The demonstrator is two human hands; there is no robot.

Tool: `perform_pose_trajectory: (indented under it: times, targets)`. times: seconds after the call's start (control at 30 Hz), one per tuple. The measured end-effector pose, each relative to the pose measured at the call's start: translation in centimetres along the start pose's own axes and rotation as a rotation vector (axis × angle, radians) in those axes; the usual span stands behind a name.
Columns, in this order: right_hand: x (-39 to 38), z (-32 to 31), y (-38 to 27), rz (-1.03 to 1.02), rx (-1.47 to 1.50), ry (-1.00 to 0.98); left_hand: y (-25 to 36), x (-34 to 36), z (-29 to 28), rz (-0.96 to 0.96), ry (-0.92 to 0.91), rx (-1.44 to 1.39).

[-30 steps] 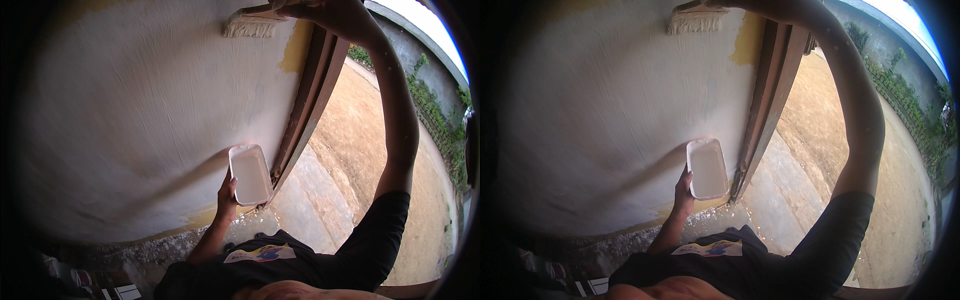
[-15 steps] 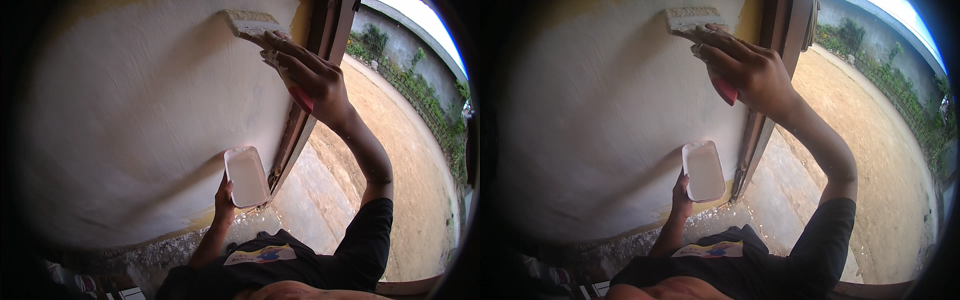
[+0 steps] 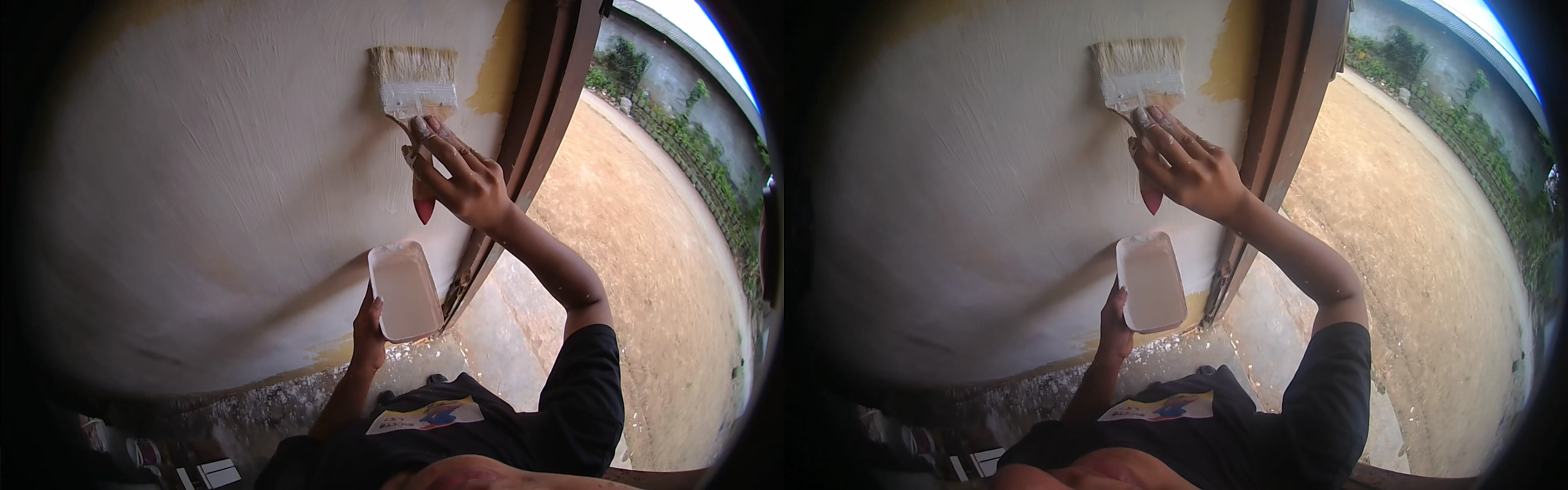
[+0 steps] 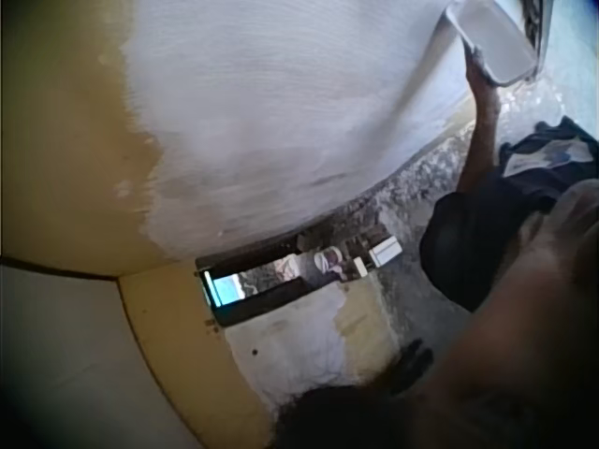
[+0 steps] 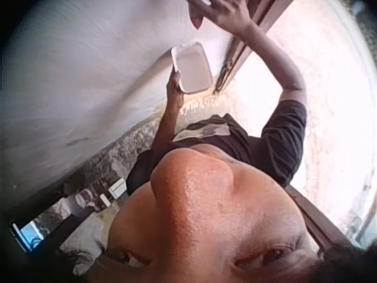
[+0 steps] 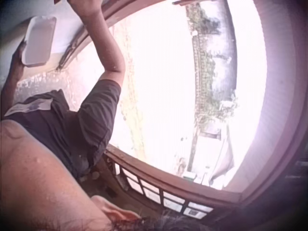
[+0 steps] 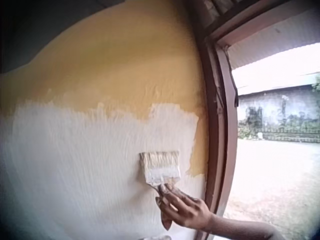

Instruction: The person paints a wall using a brush after dipping it into a small container of white paint.

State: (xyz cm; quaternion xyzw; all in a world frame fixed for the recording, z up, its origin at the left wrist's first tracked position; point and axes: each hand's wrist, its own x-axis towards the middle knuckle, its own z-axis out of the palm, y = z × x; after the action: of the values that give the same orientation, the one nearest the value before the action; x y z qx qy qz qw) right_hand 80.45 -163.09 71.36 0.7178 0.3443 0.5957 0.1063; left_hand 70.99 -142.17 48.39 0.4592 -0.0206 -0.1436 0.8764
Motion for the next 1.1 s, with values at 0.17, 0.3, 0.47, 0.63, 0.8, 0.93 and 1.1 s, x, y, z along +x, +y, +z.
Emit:
perform_pose_trajectory:
  times: [0.17, 0.3, 0.47, 0.63, 0.8, 0.93, 1.1]
  targets:
    - [-1.6, 0.1, -1.1, 0.008, 0.066, -0.037, 0.0, 0.1, 0.2, -0.011, 0.000, 0.002]
    - [-2.8, 0.0, -2.5, 0.025, 0.124, -0.074, -0.7, -0.2, -0.4, 0.040, -0.001, 0.049]
    - [-4.3, 0.3, -3.2, 0.013, 0.154, -0.130, -0.8, 0.3, -0.1, 0.017, -0.020, -0.008]
    - [-5.7, 1.3, -4.0, 0.006, 0.177, -0.150, -1.6, 0.6, -0.9, 0.006, -0.006, 0.002]
    - [-7.3, 1.9, -4.8, 0.009, 0.187, -0.203, -1.4, 0.3, -1.0, -0.014, 0.001, 0.003]
    - [-8.9, 2.5, -5.6, 0.028, 0.236, -0.234, -1.6, 0.0, -1.1, -0.026, 0.015, 0.011]
    - [-10.9, 2.9, -6.2, 0.024, 0.304, -0.283, -0.8, -0.6, -0.3, -0.066, 0.031, -0.015]
